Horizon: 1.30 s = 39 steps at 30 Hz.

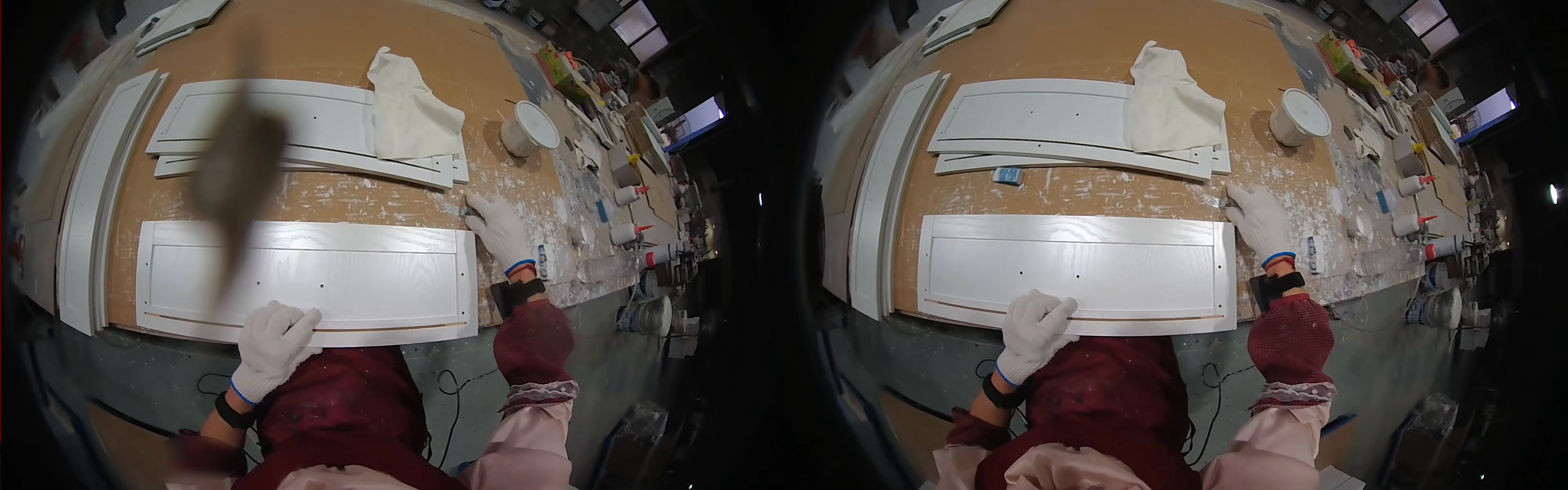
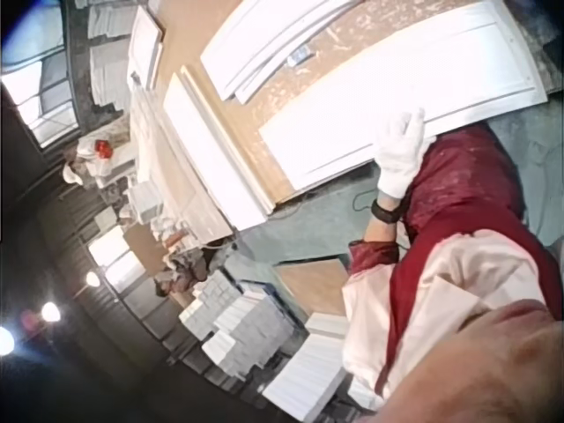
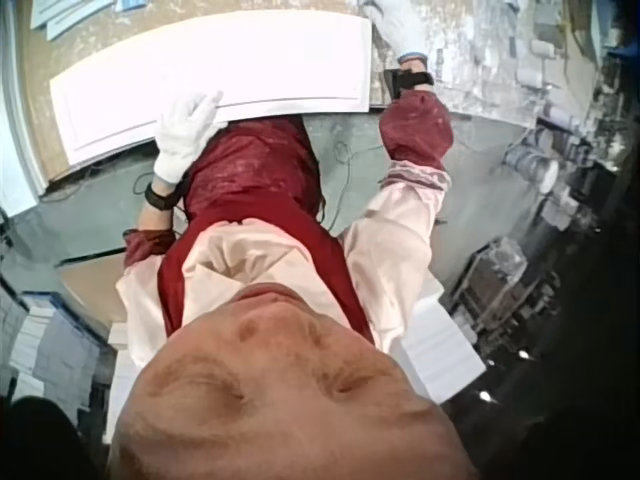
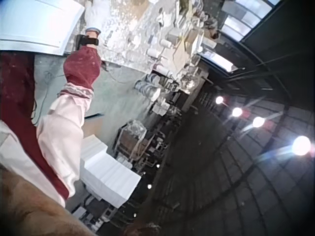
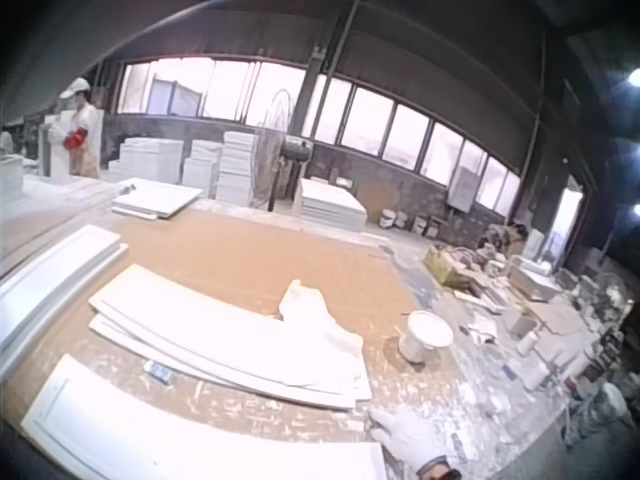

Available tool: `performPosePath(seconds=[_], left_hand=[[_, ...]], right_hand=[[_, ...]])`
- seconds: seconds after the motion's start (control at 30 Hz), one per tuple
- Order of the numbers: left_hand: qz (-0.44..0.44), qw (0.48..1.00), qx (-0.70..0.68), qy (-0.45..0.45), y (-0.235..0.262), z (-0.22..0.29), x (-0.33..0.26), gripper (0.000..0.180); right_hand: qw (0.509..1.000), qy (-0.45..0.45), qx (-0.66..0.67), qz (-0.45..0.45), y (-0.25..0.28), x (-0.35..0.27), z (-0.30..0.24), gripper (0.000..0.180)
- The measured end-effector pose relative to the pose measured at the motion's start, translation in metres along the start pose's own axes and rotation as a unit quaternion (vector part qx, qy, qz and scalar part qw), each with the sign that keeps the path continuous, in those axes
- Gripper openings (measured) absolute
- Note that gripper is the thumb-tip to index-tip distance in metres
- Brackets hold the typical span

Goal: Cleaning and inspecting white wooden cabinet door panels at a workbench.

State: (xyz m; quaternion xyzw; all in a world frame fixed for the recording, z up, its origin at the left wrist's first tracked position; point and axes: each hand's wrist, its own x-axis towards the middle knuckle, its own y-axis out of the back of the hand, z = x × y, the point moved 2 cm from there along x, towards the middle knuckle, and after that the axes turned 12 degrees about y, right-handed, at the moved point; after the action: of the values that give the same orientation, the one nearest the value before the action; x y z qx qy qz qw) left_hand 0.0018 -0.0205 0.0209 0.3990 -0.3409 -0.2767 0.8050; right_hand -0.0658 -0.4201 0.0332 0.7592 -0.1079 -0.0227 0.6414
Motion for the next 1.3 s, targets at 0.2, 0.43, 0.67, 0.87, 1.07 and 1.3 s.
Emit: performPosePath(seconds=[0.2, 0.43, 0.67, 0.87, 1.07, 1.3], left_hand=[[-0.023, 1.0, 0.0, 0.019, -0.003, -0.002, 0.0, 0.055], [-0.01, 1.0, -0.004, 0.012, -0.004, 0.0, 0.0, 0.055], [-0.054, 0.998, -0.011, 0.037, -0.008, -0.005, -0.004, 0.058], [-0.046, 0.998, -0.005, 0.047, -0.012, -0.01, -0.009, 0.055], [-0.05, 0.996, -0.022, 0.077, -0.012, -0.004, -0.008, 0.05], [-0.041, 0.998, 0.016, 0.036, -0.011, -0.002, -0.009, 0.052]], right_hand=[[1.0, -0.009, 0.025, -0.004, 0.003, 0.002, -0.001, 0.02], [0.985, -0.129, 0.103, -0.059, -0.005, -0.008, 0.016, 0.021], [0.899, -0.192, 0.38, 0.102, -0.002, -0.075, 0.013, 0.028], [0.893, -0.212, 0.396, -0.02, 0.009, -0.087, -0.001, 0.039], [0.968, -0.079, 0.236, 0.042, -0.004, -0.061, -0.005, 0.035], [0.991, 0.119, 0.062, 0.019, -0.001, -0.033, -0.018, 0.026]])
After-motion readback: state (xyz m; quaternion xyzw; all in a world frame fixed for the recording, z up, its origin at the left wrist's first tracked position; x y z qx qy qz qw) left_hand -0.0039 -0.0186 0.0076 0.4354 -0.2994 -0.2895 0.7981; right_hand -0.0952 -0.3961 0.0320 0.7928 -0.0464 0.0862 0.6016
